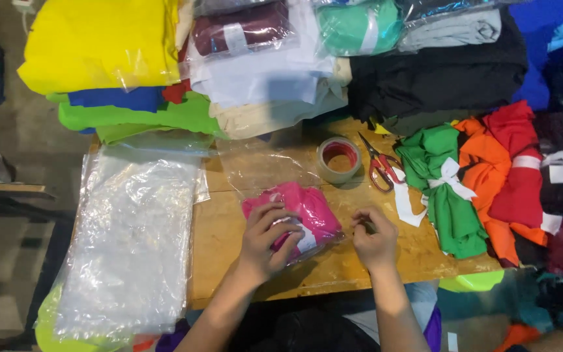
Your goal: Folding fabric pieces and sealing them inside plastic bags using adhesive tape.
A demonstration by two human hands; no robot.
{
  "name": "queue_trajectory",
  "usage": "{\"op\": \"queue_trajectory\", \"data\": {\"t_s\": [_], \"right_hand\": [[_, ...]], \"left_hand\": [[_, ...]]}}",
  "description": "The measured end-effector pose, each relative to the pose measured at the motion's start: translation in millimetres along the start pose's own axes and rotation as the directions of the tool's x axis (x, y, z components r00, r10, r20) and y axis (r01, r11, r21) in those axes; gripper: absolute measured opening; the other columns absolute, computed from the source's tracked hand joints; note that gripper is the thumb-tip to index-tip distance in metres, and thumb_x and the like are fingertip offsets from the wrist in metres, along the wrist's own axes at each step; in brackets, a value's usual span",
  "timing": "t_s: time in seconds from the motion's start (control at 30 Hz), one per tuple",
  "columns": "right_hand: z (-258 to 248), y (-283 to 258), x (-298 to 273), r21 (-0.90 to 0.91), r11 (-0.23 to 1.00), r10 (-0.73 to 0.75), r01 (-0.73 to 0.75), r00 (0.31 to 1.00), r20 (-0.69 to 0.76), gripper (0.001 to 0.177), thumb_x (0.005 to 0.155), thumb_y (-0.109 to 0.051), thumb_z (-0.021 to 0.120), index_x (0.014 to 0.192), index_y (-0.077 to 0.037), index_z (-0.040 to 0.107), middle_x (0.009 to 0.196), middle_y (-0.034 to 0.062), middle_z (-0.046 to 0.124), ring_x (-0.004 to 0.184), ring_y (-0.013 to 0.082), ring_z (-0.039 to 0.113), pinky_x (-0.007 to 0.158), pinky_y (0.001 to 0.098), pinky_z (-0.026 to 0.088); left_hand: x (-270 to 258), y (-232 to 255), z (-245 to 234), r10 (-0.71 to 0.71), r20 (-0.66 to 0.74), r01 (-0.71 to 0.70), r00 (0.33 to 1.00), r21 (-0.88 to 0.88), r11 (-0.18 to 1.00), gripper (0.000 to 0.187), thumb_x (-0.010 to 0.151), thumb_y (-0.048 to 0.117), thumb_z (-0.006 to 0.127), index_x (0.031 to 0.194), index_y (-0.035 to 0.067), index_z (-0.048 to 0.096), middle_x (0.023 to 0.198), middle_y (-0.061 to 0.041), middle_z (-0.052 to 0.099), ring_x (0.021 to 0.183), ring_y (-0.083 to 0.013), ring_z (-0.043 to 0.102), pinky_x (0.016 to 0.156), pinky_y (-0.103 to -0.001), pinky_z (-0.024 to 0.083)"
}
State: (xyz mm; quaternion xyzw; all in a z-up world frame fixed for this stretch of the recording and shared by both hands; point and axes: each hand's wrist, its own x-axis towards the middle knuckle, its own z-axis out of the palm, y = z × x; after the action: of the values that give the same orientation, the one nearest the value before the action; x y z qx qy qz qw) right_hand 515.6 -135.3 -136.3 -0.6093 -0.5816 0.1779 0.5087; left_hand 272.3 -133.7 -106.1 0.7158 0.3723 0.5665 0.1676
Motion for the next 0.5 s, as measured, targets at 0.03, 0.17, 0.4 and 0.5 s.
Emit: {"op": "queue_trajectory", "data": {"t_s": [0.03, 0.17, 0.4, 0.5], "right_hand": [[-0.2, -0.6, -1.0, 0.008, 1.0, 0.006, -0.006, 1.0, 0.005, 0.03, 0.073, 0.021, 0.053, 0.078, -0.003, 0.069, 0.063, 0.0125, 0.066, 0.063, 0.0289, 0.069, 0.06, 0.0398, 0.061], [3.0, -0.7, 1.1, 0.017, 0.998, 0.053, -0.054, 0.998, 0.035, 0.028, 0.079, 0.019, 0.057, 0.089, -0.002, 0.072, 0.072, 0.0157, 0.072, 0.072, 0.0328, 0.073, 0.068, 0.0461, 0.064], [2.1, -13.2, -0.5, -0.031, 0.999, 0.033, -0.034, 0.999, -0.024, 0.027, 0.083, 0.017, 0.059, 0.092, -0.004, 0.074, 0.076, 0.0145, 0.074, 0.075, 0.0317, 0.074, 0.071, 0.046, 0.065], [2.6, -11.1, -0.8, -0.074, 0.997, 0.026, -0.027, 1.0, -0.01, 0.027, 0.082, 0.017, 0.06, 0.093, -0.004, 0.074, 0.077, 0.0154, 0.074, 0.076, 0.0334, 0.074, 0.07, 0.0473, 0.065]], "left_hand": [[0.2, 1.2, 0.9, 0.003, 0.016, -0.003, 1.0, 0.004, 1.0, 0.016, 0.095, 0.028, 0.073, 0.088, 0.014, 0.078, 0.103, -0.005, 0.076, 0.107, -0.0321, 0.066, 0.096, -0.044, 0.053], [0.9, 1.3, -2.0, -0.016, 0.086, 0.012, 0.996, 0.039, 0.999, 0.016, 0.092, 0.031, 0.075, 0.094, 0.015, 0.079, 0.113, -0.006, 0.075, 0.12, -0.0338, 0.063, 0.106, -0.049, 0.045], [-0.1, 5.2, -1.6, -0.053, 0.234, 0.041, 0.971, 0.058, 0.998, 0.021, 0.091, 0.03, 0.076, 0.103, 0.013, 0.076, 0.127, -0.012, 0.069, 0.134, -0.0411, 0.052, 0.115, -0.064, 0.026], [-3.7, 1.4, 0.5, -0.066, 0.27, 0.05, 0.96, 0.065, 0.997, 0.022, 0.092, 0.03, 0.075, 0.105, 0.013, 0.076, 0.128, -0.013, 0.068, 0.136, -0.0416, 0.05, 0.115, -0.065, 0.024]]}}
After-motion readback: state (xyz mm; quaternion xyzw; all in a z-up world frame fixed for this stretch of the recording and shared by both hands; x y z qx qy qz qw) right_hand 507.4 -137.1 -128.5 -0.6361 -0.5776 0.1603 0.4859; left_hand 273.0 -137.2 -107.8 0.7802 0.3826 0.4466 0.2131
